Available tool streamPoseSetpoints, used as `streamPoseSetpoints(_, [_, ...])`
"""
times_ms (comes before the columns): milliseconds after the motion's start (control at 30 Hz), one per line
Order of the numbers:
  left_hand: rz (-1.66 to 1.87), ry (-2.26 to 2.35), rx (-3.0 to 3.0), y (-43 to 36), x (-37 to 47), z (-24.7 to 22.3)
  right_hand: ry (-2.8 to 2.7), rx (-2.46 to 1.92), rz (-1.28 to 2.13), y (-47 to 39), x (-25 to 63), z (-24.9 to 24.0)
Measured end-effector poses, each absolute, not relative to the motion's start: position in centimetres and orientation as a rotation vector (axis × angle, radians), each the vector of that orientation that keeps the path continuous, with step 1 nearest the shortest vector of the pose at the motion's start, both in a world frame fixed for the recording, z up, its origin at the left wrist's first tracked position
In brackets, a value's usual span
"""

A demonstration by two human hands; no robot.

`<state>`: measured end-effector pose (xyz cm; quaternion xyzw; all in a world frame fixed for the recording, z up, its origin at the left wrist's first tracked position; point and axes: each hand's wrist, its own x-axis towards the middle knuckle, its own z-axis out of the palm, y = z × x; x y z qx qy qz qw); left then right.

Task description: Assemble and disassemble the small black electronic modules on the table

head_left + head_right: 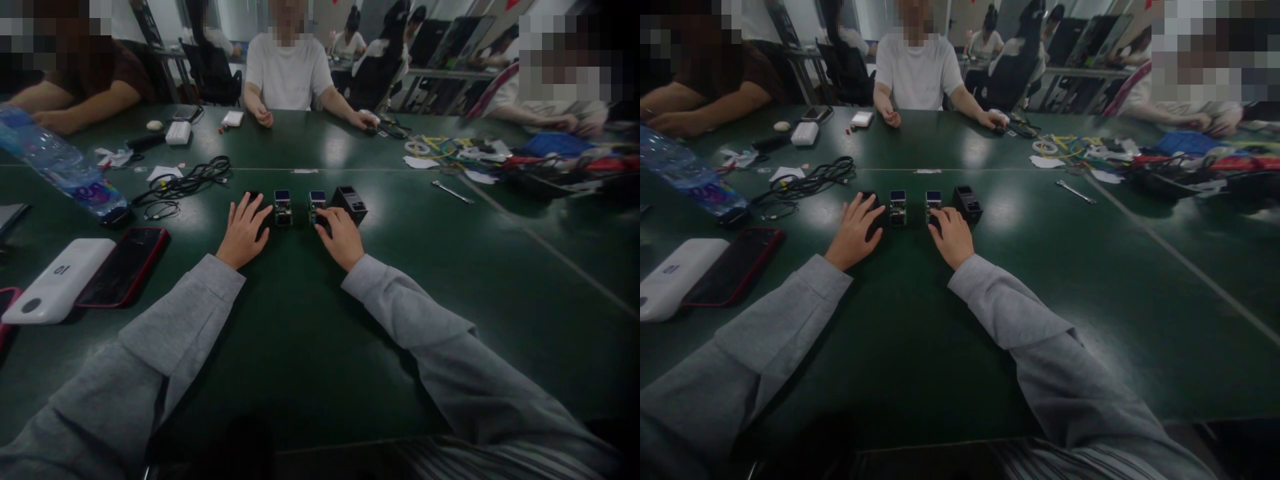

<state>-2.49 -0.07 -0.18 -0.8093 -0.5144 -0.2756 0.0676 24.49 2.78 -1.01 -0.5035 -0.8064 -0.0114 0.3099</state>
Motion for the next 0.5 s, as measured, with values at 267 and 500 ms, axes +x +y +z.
streamPoseSetpoints(267, [-0.772, -1.529, -2.491, -0.37, -2.14, 0.23, -2.142, -1.236, 0.076, 3.26, 24.23, -1.1])
streamPoseSetpoints(500, [-0.961, -1.57, -2.41, 0.11, -2.51, 0.01, -2.196, -1.183, 0.102, 3.4, 24.32, -1.39])
